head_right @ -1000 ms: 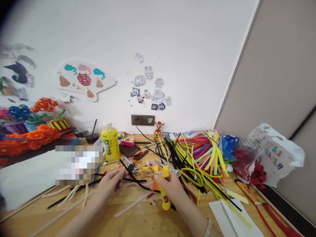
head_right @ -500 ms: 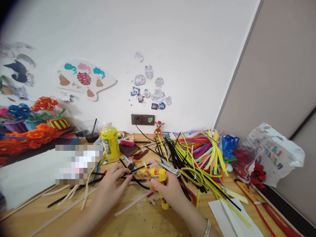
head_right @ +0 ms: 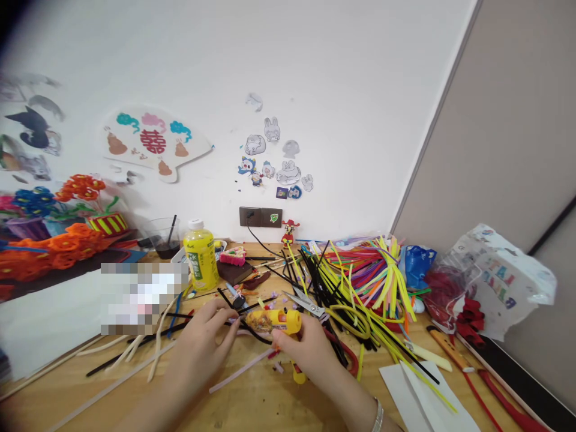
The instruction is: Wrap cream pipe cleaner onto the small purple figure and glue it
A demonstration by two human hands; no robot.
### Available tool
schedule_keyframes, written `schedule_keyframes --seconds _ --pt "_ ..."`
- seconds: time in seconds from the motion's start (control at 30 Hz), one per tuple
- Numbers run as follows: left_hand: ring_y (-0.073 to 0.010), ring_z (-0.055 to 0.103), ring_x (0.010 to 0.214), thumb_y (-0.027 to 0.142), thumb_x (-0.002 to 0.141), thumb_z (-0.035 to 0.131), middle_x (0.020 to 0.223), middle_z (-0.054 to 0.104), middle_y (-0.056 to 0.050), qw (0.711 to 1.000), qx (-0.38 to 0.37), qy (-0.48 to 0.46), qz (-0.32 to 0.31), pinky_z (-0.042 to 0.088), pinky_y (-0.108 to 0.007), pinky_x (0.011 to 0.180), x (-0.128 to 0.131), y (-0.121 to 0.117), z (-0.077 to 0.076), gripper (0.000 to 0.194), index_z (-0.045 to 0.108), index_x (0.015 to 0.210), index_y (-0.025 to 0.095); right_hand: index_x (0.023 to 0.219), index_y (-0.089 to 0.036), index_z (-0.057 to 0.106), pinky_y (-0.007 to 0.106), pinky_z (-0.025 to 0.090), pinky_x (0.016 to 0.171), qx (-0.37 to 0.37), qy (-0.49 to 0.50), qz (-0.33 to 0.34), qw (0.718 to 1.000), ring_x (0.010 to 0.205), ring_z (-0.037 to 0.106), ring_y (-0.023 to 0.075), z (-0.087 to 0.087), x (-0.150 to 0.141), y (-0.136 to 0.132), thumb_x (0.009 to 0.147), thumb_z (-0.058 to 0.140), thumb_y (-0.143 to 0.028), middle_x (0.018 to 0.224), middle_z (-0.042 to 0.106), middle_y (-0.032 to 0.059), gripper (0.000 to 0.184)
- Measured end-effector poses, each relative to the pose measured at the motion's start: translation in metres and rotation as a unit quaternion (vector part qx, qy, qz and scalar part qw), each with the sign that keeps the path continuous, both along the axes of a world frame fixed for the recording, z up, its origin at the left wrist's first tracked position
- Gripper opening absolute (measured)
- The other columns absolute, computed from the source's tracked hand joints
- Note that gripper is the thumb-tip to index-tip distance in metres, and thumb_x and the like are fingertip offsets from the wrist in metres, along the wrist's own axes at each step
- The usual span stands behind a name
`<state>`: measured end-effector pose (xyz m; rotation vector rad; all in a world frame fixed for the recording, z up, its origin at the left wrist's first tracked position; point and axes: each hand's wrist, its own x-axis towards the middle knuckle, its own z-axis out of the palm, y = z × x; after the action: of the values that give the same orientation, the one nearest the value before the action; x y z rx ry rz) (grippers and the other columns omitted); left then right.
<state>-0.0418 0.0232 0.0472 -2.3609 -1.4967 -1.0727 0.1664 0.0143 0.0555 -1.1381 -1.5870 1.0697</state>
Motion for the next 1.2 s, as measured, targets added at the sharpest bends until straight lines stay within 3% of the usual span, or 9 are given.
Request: schedule_keyframes --seconds 0.23,0.5,0.83,1.03,1.2 --pt "-0.0211 0.055 0.076 0.018 0.084 0.042 0.08 0.056 -0.009 1.0 0.012 0.008 0.0 0.046 -0.033 0.068 0.0001 0.0024 -0.0022 0.02 0.059 0.075 0.016 0.073 -0.013 0.066 0.036 0.05 0.071 -0.002 0.013 -0.002 1.0 0.073 0.062 0.0244 0.0042 -0.0008 -0.0019 0.071 0.064 -0.04 0.074 0.068 0.0085 0.027" --pt "-0.024 0.058 0.083 0.02 0.082 0.043 0.086 0.059 -0.011 0.999 -0.011 -0.017 0.029 0.047 -0.037 0.075 -0.0033 0.0038 0.0026 0.02 0.062 0.078 0.016 0.07 -0.013 0.066 0.035 0.048 0.073 0.018 0.011 -0.004 1.0 0.073 0.062 0.0237 0.0066 -0.0002 -0.0015 0.071 0.062 -0.036 0.076 0.068 0.0074 0.024" --pt "-0.023 0.056 0.083 0.022 0.084 0.043 0.086 0.056 -0.01 1.0 -0.011 -0.013 -0.009 0.047 -0.036 0.074 0.0009 0.0007 0.003 0.018 0.06 0.082 0.015 0.06 -0.015 0.064 0.034 0.049 0.072 0.016 0.007 0.01 1.0 0.069 0.061 0.0223 0.0073 -0.0008 -0.002 0.072 0.062 -0.037 0.067 0.065 0.0065 0.025" --pt "-0.0208 0.054 0.078 0.019 0.084 0.041 0.083 0.056 -0.009 1.0 0.004 -0.001 -0.018 0.046 -0.034 0.069 0.0003 0.0016 0.0033 0.019 0.059 0.079 0.018 0.069 -0.014 0.067 0.035 0.049 0.073 0.009 0.01 0.005 1.0 0.072 0.062 0.0234 0.0058 -0.0006 -0.0022 0.072 0.063 -0.037 0.072 0.068 0.0071 0.024" --pt "-0.0244 0.053 0.082 0.021 0.082 0.042 0.084 0.056 -0.009 0.993 -0.055 -0.103 -0.028 0.044 -0.04 0.076 0.0004 0.0024 0.0028 0.019 0.06 0.076 0.018 0.078 -0.013 0.068 0.036 0.05 0.073 0.014 0.013 0.009 1.0 0.075 0.063 0.0249 0.0065 -0.0005 -0.0019 0.072 0.064 -0.037 0.078 0.069 0.0077 0.025"
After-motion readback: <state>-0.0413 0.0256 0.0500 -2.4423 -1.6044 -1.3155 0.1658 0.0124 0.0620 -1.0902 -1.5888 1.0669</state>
